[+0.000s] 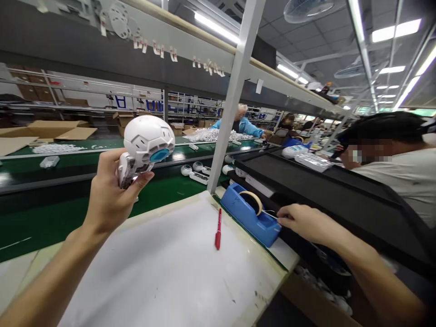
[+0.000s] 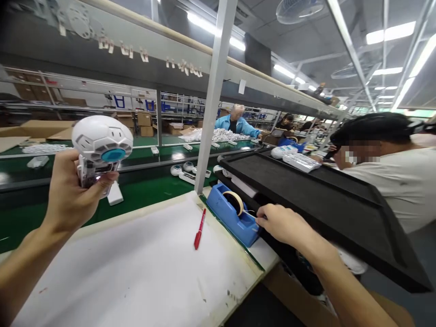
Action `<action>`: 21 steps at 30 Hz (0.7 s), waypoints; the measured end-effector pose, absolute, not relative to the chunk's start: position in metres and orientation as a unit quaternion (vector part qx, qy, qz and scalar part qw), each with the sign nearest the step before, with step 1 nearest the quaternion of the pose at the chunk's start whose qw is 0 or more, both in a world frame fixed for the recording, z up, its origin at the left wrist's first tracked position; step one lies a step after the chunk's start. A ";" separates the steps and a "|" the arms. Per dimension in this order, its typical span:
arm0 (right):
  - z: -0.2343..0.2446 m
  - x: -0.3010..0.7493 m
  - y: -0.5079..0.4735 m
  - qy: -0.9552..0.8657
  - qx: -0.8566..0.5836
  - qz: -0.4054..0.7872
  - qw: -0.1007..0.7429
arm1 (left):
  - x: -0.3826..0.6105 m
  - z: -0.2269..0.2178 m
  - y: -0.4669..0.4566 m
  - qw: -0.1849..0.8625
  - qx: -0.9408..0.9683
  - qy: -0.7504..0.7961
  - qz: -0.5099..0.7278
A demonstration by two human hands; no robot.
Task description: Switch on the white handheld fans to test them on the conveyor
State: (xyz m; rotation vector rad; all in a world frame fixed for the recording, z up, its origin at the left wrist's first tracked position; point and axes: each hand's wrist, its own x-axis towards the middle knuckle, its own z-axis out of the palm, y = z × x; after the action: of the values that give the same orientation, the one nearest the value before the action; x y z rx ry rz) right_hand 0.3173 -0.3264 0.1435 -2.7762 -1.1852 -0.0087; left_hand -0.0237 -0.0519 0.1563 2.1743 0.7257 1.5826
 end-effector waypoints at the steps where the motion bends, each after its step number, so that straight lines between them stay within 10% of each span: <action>1: 0.139 0.318 -0.332 -0.393 -0.918 0.018 0.058 | -0.022 0.155 -0.052 0.181 0.771 0.258 0.554; 21: 0.122 0.312 -0.368 -0.275 -0.923 0.136 0.231 | -0.005 0.146 -0.070 0.318 0.764 0.297 0.476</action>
State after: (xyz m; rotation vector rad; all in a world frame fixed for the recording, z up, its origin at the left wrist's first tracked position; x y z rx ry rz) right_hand 0.3118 -0.3680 0.1222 -2.5396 -0.7552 0.3744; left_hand -0.0048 -0.0696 0.1459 2.0107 0.7810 1.2522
